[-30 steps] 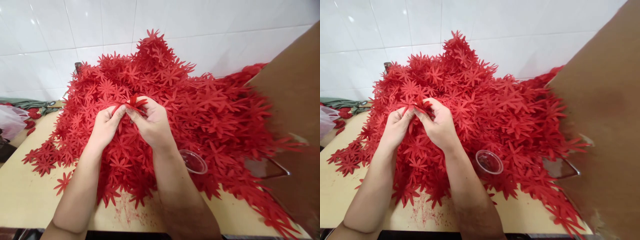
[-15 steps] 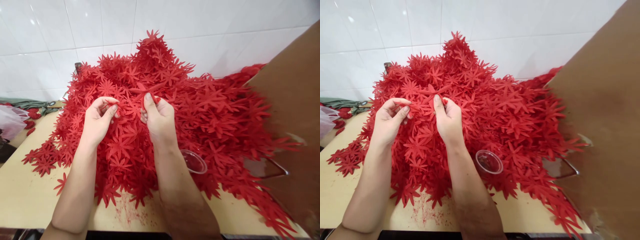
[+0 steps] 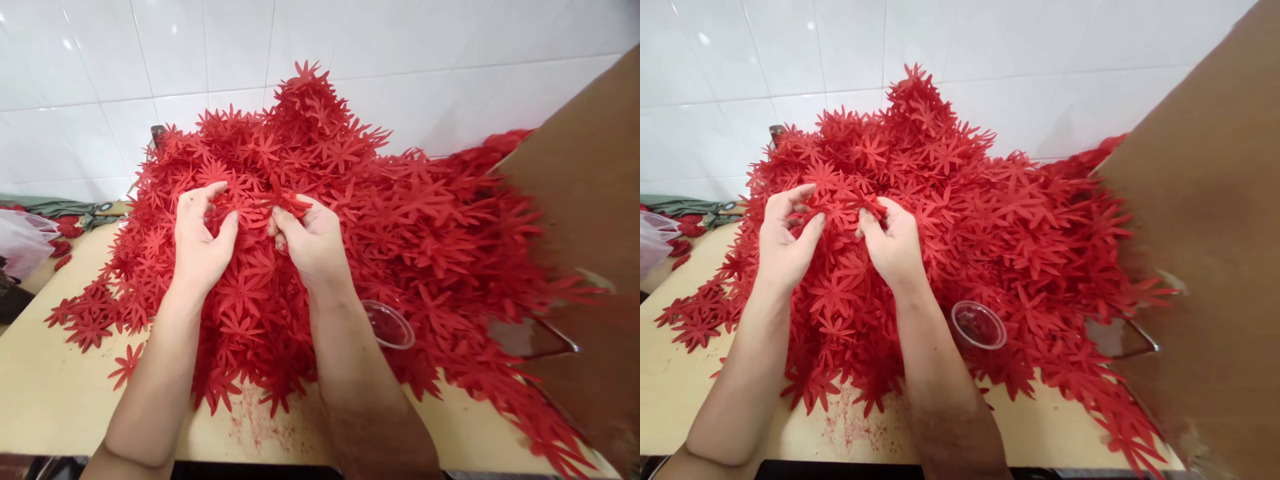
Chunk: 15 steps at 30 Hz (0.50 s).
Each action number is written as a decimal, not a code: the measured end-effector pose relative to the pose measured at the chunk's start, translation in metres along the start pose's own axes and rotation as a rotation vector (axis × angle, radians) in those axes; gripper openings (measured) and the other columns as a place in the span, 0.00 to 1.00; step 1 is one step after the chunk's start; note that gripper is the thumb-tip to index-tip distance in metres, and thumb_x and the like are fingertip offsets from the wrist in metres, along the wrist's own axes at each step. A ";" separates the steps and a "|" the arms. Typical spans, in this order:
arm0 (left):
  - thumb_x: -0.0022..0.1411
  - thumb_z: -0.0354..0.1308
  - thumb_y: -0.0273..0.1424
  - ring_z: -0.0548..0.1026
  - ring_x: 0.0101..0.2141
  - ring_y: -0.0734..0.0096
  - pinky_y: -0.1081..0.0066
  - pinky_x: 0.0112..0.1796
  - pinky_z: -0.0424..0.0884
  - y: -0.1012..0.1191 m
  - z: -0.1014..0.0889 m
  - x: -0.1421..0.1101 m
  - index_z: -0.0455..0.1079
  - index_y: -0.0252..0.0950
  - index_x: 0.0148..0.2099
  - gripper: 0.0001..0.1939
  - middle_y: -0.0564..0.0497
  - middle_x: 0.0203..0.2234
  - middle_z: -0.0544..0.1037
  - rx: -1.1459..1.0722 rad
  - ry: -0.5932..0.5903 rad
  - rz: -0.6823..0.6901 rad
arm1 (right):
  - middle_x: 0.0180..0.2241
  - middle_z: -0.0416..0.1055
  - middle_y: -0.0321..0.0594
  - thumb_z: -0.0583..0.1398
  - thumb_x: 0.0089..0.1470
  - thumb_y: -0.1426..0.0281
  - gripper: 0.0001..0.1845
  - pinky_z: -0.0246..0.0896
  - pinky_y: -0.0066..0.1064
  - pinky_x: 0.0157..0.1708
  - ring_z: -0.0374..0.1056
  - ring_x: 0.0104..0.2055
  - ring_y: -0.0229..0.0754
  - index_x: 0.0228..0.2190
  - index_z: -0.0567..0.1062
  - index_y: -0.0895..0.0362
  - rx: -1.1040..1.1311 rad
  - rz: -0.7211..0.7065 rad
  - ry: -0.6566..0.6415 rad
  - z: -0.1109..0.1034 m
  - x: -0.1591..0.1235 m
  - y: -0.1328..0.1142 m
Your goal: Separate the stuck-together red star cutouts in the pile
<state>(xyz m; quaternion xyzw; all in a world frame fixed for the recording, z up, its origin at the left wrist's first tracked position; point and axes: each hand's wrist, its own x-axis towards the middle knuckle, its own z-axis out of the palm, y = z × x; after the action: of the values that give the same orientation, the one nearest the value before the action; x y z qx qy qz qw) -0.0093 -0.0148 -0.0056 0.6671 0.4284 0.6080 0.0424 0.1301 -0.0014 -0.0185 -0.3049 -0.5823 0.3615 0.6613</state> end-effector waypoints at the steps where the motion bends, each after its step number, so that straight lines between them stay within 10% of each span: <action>1: 0.52 0.59 0.32 0.69 0.43 0.70 0.69 0.47 0.65 0.003 0.001 -0.001 0.69 0.36 0.48 0.19 0.46 0.43 0.71 0.010 -0.008 0.033 | 0.17 0.60 0.28 0.56 0.51 0.69 0.08 0.50 0.25 0.20 0.52 0.18 0.28 0.23 0.65 0.57 -0.021 0.002 -0.038 0.000 -0.001 -0.001; 7: 0.56 0.56 0.31 0.71 0.36 0.74 0.73 0.43 0.65 0.013 0.005 -0.004 0.71 0.33 0.35 0.07 0.50 0.32 0.74 -0.149 -0.176 -0.010 | 0.19 0.60 0.30 0.56 0.49 0.73 0.04 0.54 0.26 0.26 0.54 0.22 0.30 0.24 0.68 0.59 -0.171 -0.011 -0.282 0.003 -0.007 -0.011; 15: 0.58 0.55 0.34 0.56 0.22 0.81 0.76 0.27 0.56 0.011 0.000 -0.001 0.57 0.35 0.22 0.15 0.58 0.18 0.59 -0.172 -0.078 -0.166 | 0.31 0.72 0.37 0.59 0.52 0.61 0.13 0.65 0.28 0.37 0.68 0.34 0.35 0.32 0.72 0.59 -0.145 -0.063 -0.290 0.000 -0.009 -0.013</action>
<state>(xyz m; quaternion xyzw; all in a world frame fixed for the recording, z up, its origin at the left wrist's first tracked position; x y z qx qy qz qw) -0.0039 -0.0223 0.0004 0.6463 0.4264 0.6105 0.1664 0.1309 -0.0163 -0.0129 -0.2779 -0.7055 0.3380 0.5575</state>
